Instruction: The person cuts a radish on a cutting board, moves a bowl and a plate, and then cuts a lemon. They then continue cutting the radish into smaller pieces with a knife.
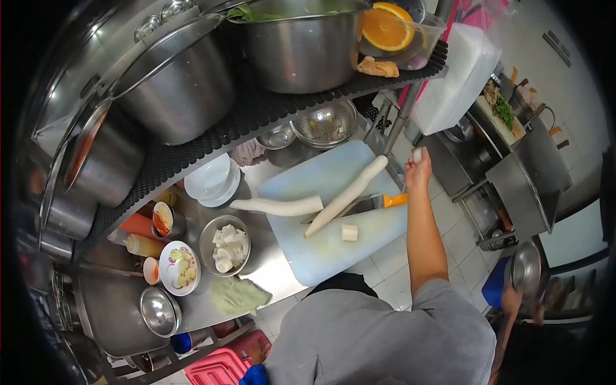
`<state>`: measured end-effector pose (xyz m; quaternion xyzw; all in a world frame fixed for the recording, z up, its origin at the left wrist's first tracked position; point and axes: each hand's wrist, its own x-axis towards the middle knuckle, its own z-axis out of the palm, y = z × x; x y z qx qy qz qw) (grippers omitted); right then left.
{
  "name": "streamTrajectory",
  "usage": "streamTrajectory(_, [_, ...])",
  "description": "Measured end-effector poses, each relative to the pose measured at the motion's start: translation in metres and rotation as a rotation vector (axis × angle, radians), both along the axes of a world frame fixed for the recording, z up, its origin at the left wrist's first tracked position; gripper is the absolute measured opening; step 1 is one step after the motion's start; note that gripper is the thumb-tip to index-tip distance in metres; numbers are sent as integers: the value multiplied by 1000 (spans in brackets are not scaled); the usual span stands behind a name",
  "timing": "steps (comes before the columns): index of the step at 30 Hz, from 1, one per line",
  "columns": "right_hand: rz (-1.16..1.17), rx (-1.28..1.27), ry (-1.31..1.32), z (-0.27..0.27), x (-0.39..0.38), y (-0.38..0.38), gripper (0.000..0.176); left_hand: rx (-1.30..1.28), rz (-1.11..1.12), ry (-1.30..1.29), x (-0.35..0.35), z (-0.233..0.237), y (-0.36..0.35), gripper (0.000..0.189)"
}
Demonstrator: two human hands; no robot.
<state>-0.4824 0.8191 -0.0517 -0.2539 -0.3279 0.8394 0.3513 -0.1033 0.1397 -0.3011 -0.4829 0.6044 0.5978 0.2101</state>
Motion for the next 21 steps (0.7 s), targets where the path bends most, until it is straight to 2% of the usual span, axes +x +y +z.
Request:
streamTrajectory(3, [-109, 66, -95, 2, -36, 5, 30, -11, 100, 14, -9, 13, -3, 31])
streamTrajectory(5, [130, 293, -310, 6, -50, -3, 36, -5, 20, 77, -24, 53, 16, 34])
streamTrajectory(8, [111, 255, -211, -10, -45, 2, 42, 62, 111, -34, 11, -2, 5, 35])
streamTrajectory(10, [66, 190, -120, -14, -26, -11, 45, 56, 155, -22, 38, -6, 14, 34])
streamTrajectory(12, [213, 39, -26, 13, -10, -53, 39, 49, 235, -2, 70, -10, 33, 33])
streamTrajectory(13, [277, 39, -25, 8, -20, -74, 39, 55, 248, -51, 88, -14, 37, 32])
streamTrajectory(16, [743, 71, -4, 9, -48, -153, 32, 71, 275, -147, 126, -13, 41, 30])
streamTrajectory(18, [978, 104, 12, 30, -84, -230, 27, -145, -169, -84, 137, 12, 44, 30])
streamTrajectory(20, [1179, 123, 18, 41, -125, -299, 19, -166, -60, -64, 144, 24, 59, 31])
streamTrajectory(21, [1317, 209, 110, 27, -155, -325, 18, -181, 52, 1, 148, 29, 69, 32])
